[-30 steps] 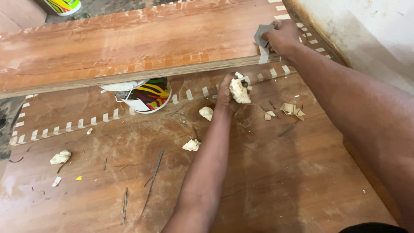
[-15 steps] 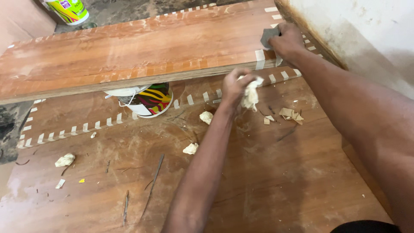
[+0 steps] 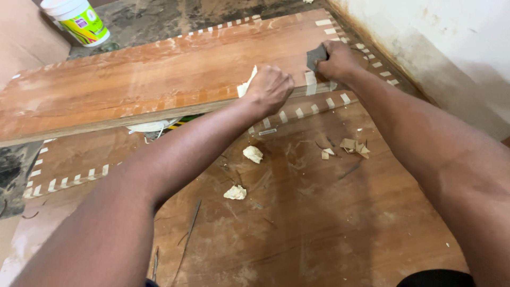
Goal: The person sands the edges of a wooden board using a sanding block and wipes the surface with a cloth. The board is supported on a bucket, and the person works along the taped edges.
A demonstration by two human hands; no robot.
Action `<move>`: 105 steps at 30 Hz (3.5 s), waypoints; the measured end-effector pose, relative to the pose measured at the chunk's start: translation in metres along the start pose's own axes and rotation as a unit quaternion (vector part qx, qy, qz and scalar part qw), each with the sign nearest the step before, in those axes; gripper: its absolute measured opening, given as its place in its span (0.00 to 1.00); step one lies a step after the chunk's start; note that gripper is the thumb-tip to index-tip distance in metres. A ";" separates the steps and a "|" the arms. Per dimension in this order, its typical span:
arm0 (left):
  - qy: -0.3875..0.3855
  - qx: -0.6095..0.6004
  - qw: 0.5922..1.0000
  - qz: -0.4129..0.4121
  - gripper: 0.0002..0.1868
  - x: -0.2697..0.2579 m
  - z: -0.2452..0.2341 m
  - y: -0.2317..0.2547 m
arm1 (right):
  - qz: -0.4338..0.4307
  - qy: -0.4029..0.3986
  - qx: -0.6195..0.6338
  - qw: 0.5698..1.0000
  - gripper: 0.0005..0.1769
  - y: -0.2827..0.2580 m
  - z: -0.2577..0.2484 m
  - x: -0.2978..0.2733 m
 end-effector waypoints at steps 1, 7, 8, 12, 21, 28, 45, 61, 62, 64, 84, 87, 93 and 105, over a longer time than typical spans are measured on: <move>0.011 0.013 1.000 -0.010 0.14 0.001 0.005 0.000 | 0.021 -0.019 0.026 0.999 0.11 0.006 0.004 0.000; 0.066 -0.071 0.995 -0.040 0.08 -0.002 0.006 -0.018 | 0.074 -0.123 0.150 0.978 0.08 0.007 0.016 0.003; 0.055 -0.072 0.995 -0.044 0.08 -0.002 0.005 -0.019 | 0.091 -0.129 0.139 0.978 0.08 0.010 0.015 0.003; -0.010 -0.103 0.992 -0.069 0.07 0.002 0.007 -0.021 | 0.147 -0.070 0.247 0.955 0.08 0.027 0.007 -0.002; -0.005 -0.194 0.973 -0.124 0.10 0.017 0.008 -0.044 | 0.074 -0.194 0.157 0.966 0.08 0.003 0.020 0.002; 0.034 -0.288 0.944 -0.155 0.14 0.054 0.018 -0.037 | 0.240 0.052 0.403 0.882 0.09 0.040 -0.028 -0.018; 0.076 -0.179 0.981 0.001 0.11 0.090 0.005 0.005 | 0.212 0.067 0.373 0.901 0.06 0.055 -0.030 -0.026; 0.117 -0.342 0.921 -0.143 0.15 0.030 -0.005 0.025 | 0.180 0.085 0.387 0.900 0.05 0.071 -0.017 -0.005; 0.186 -0.320 0.921 -0.124 0.13 0.017 -0.013 0.039 | 0.175 0.094 0.376 0.905 0.06 0.071 -0.018 -0.007; 0.321 -0.270 0.904 -0.082 0.10 -0.011 -0.025 0.067 | 0.162 0.102 0.364 0.912 0.07 0.071 -0.017 -0.006; -0.097 -0.258 0.961 -0.033 0.16 -0.046 0.133 0.108 | 0.152 0.044 0.343 0.926 0.02 0.058 -0.014 -0.014; -0.098 -0.341 0.932 -0.075 0.18 -0.059 0.129 0.104 | 0.170 0.064 0.369 0.912 0.04 0.063 -0.017 -0.015; -0.136 -0.784 0.566 -0.214 0.58 -0.022 0.150 0.101 | 0.195 0.057 0.354 0.913 0.01 0.051 -0.019 -0.016; 0.071 -0.972 0.077 -0.210 0.46 0.003 0.135 0.103 | 0.108 0.092 0.179 0.974 0.08 0.048 -0.044 -0.017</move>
Point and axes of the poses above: each hand's wrist, its own x-axis towards the middle knuckle, its own z-axis out of the palm, y = z × x, the point moved 9 cm from there along x, towards the middle knuckle, and after that the axes turned 5 degrees about y, right-handed, at the moved point
